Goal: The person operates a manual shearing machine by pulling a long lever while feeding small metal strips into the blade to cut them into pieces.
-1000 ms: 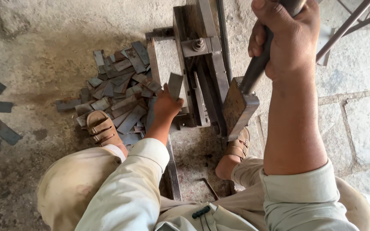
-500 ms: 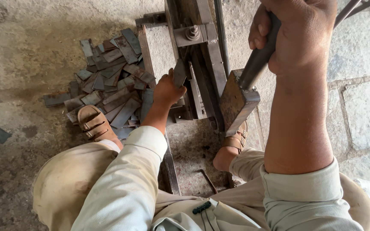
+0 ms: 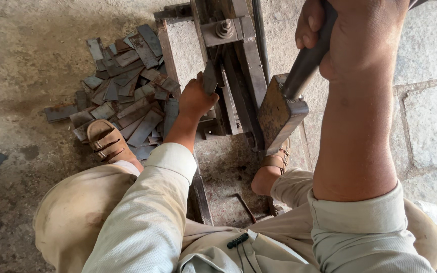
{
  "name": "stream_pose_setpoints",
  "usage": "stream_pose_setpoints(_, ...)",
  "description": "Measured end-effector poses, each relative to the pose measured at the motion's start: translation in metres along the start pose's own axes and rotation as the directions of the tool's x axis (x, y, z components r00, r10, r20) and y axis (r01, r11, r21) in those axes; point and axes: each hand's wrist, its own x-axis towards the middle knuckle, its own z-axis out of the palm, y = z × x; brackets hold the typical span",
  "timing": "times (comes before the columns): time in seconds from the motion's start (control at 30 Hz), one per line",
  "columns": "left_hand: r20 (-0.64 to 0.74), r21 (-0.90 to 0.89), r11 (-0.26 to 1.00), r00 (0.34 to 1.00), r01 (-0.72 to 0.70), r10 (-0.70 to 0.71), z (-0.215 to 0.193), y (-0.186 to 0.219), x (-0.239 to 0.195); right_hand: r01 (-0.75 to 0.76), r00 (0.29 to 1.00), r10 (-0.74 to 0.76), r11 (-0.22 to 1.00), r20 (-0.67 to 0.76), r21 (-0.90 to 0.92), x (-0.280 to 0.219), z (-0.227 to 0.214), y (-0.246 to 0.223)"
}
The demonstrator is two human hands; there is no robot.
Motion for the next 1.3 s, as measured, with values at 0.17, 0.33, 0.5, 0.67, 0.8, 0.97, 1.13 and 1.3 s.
stream_pose_setpoints(0.17, 0.032, 0.026, 0.999, 0.999, 0.021, -0.022, -0.006, 0.005, 0.005, -0.059, 0.983, 0.043, 0.995, -0.176, -0.082, -0.029, 0.031, -0.053)
stream_pose_setpoints(0.33, 0.111, 0.05, 0.997, 0.992, 0.051, -0.057, -0.01, 0.008, 0.002, 0.089, 0.981, -0.088, 0.996, -0.172, -0.001, -0.087, 0.02, -0.067)
stream_pose_setpoints(0.5, 0.09, 0.027, 0.999, 0.995, 0.045, -0.047, -0.011, 0.017, 0.0, 0.057, 0.948, -0.039, 0.997, -0.317, 0.048, -0.088, 0.024, -0.06)
stream_pose_setpoints(0.67, 0.111, 0.035, 0.996, 0.99, 0.081, -0.084, -0.01, 0.016, -0.001, -0.014, 0.962, 0.022, 0.999, -0.274, 0.029, -0.061, 0.028, -0.062)
stream_pose_setpoints(0.8, 0.143, 0.024, 0.996, 0.985, 0.091, -0.093, -0.007, 0.013, 0.003, 0.006, 0.954, 0.004, 0.999, -0.299, 0.032, -0.091, 0.017, -0.061)
stream_pose_setpoints(0.97, 0.095, 0.055, 0.995, 0.991, 0.086, -0.091, -0.003, 0.019, 0.001, 0.13, 0.96, -0.107, 0.989, -0.259, 0.073, -0.139, 0.02, -0.07)
stream_pose_setpoints(1.13, 0.034, 0.031, 0.999, 0.999, 0.026, -0.027, 0.007, 0.006, 0.003, 0.02, 0.908, 0.025, 0.995, -0.418, 0.103, -0.117, 0.013, -0.051)
stream_pose_setpoints(1.3, 0.121, 0.079, 0.994, 0.989, 0.073, -0.083, 0.004, 0.006, 0.003, 0.167, 0.981, -0.101, 0.878, -0.166, 0.449, -0.147, 0.004, -0.058)
